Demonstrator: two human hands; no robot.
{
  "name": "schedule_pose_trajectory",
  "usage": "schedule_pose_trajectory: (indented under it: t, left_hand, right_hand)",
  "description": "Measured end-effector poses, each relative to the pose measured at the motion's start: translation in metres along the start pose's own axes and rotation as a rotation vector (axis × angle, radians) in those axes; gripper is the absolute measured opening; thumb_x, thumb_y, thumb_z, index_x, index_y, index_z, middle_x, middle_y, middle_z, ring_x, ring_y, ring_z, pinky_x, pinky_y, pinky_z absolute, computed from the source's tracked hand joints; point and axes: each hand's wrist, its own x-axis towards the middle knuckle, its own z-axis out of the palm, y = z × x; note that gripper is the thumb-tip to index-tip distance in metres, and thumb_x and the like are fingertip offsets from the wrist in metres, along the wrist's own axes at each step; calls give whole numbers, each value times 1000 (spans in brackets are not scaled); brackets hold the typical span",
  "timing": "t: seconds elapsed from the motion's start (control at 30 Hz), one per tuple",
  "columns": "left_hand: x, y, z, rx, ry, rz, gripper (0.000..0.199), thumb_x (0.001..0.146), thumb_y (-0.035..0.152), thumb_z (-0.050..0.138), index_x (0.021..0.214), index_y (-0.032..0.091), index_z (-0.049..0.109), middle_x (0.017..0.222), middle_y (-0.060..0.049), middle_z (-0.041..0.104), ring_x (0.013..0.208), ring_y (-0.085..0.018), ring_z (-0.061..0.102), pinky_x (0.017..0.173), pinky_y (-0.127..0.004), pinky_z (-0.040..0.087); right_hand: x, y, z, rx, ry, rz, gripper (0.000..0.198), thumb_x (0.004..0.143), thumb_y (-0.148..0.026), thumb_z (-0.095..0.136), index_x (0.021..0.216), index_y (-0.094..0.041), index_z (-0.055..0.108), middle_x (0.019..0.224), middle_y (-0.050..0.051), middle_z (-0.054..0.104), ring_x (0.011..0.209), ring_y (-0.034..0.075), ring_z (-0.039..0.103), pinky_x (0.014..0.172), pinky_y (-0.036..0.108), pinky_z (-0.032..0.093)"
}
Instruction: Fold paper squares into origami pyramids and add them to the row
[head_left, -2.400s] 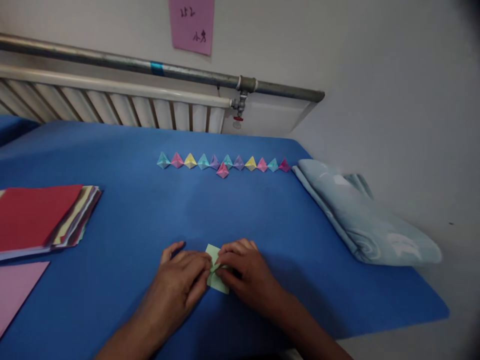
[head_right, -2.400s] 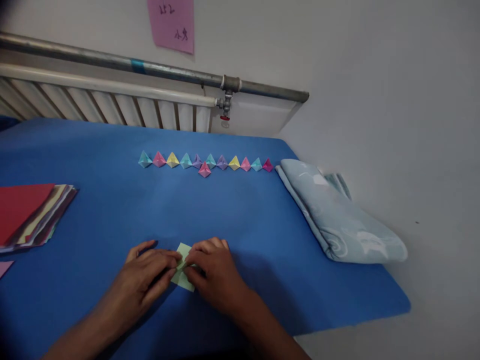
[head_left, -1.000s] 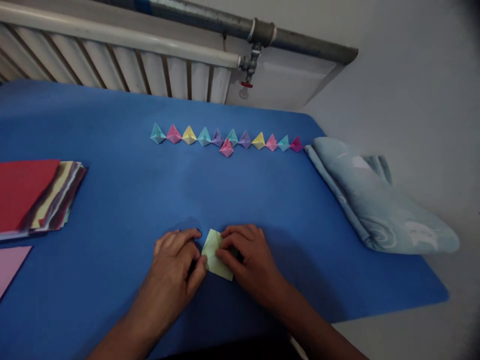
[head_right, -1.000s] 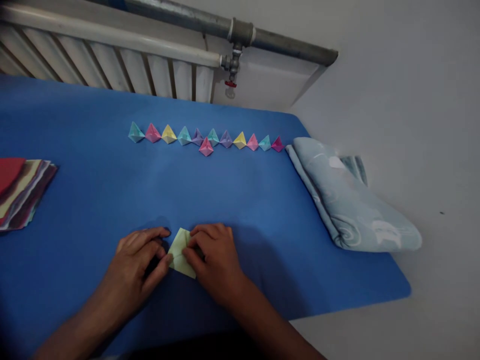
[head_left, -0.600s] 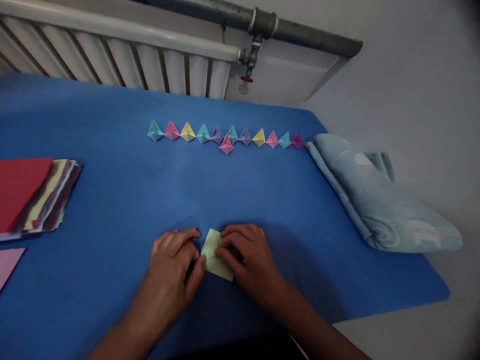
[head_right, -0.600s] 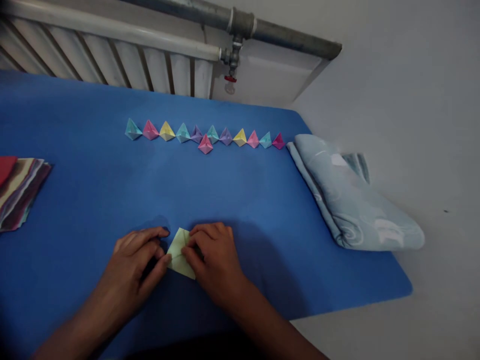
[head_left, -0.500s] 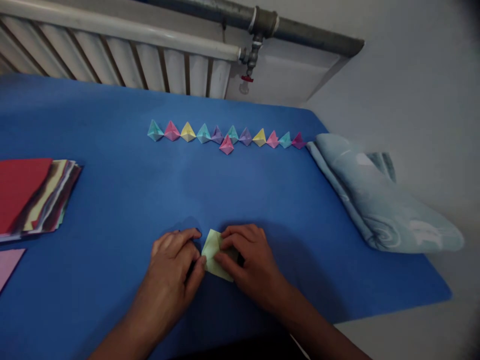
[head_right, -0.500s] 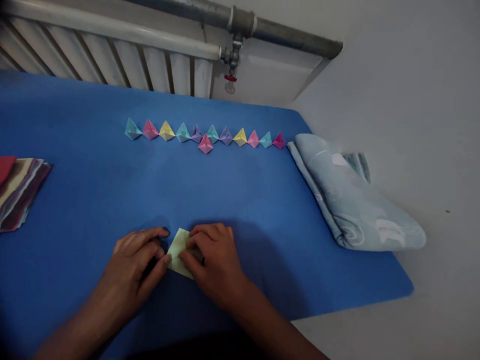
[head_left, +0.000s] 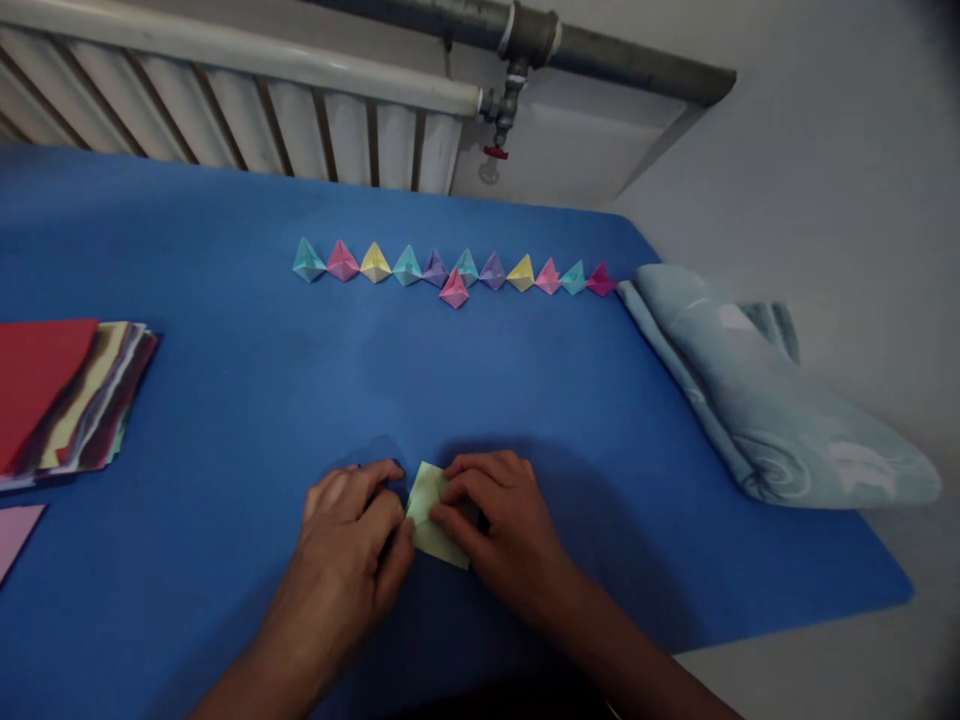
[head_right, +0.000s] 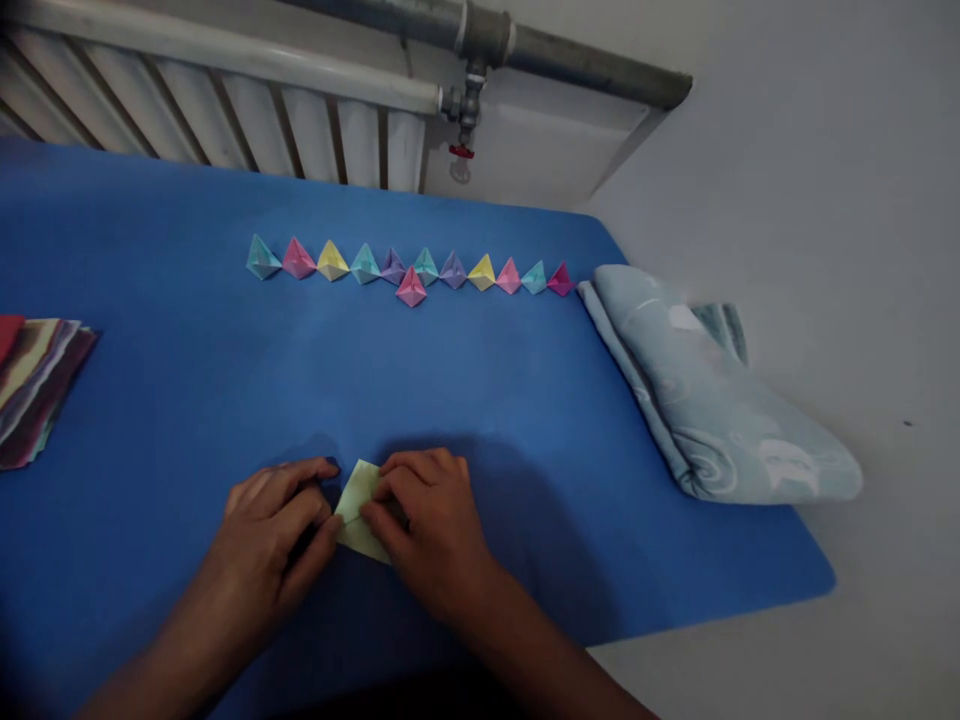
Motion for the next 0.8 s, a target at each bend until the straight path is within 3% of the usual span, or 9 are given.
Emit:
schedule_pose_trajectory:
  t: [0.8]
  left_hand:
    - [0,0,0,-11,-4,-34,19,90,24,46,72,20,51,110,-8,59,101,-26,52,87,-48,39]
  right_hand:
    - [3,-5,2,-24,22,35,13,77,-16,70,73,-21,59,90,-2,65,86,17,54,78,33,32]
